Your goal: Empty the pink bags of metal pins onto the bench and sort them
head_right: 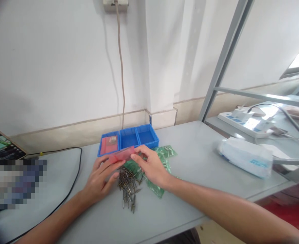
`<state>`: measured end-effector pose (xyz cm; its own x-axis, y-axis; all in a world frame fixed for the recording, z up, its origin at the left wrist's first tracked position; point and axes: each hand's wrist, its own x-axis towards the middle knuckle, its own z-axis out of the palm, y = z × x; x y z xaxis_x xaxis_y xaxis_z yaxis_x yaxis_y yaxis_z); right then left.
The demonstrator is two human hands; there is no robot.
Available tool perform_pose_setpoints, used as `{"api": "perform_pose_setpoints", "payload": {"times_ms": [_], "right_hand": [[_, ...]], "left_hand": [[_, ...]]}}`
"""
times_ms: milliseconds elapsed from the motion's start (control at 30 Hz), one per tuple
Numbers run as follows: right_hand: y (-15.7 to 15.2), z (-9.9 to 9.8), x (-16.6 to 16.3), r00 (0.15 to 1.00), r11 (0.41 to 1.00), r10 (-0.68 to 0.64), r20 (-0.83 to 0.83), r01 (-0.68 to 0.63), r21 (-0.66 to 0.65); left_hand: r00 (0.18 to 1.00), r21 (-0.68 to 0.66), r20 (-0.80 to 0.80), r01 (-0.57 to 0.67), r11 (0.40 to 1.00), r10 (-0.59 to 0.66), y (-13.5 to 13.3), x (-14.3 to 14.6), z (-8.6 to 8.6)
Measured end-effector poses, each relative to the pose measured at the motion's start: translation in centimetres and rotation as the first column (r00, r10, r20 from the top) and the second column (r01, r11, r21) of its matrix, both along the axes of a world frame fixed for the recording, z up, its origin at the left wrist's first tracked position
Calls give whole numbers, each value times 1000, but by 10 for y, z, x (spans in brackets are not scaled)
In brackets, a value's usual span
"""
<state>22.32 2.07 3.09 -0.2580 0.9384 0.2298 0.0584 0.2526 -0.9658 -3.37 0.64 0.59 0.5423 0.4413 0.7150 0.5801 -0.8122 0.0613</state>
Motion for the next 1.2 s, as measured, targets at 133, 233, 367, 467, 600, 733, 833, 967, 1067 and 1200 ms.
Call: {"api": "perform_pose_setpoints", "payload": {"times_ms": [133, 233, 367, 467, 600, 733, 833, 967, 1067, 1200], "right_hand": [[1, -2, -2, 1000, 998, -14, -28, 12, -58], [2, -2, -4, 997, 994, -9, -81, 0, -112], [2, 0, -4, 992, 992, 31, -125, -46, -119], [-1, 2, -4, 982, 983, 79, -170, -105, -148], [-2, 3, -4, 973, 977, 102, -207, -138, -164], [-2, 2, -4, 989, 980, 105, -104, -120, -157], [-3, 3, -4, 997, 985, 80, -21, -82, -150], [-5, 4, -5, 993, 987, 106, -43, -111, -120], [-7, 4, -4, 992, 987, 119, -47, -123, -99], [-5, 2, -2, 996, 997, 78, 31, -77, -28]], "left_hand": [[1000, 40, -3, 19, 999, -19, 2, 3, -8], [1000, 27, 9, 0, 1000, 0, 4, 4, -9], [997, -5, 71, -40, 999, 41, 4, 6, -4], [990, -62, 121, -66, 996, 73, 4, 8, 0], [979, -125, 161, -106, 986, 125, 4, 9, 2], [973, -158, 184, -110, 981, 139, 4, 7, 0], [972, -194, 200, -83, 977, 123, 5, 6, -2], [970, -249, 223, -40, 968, 97, 6, 7, -4], [965, -295, 235, -45, 954, 118, 5, 9, -3], [969, -298, 232, -12, 954, 85, 0, 9, 0]]}}
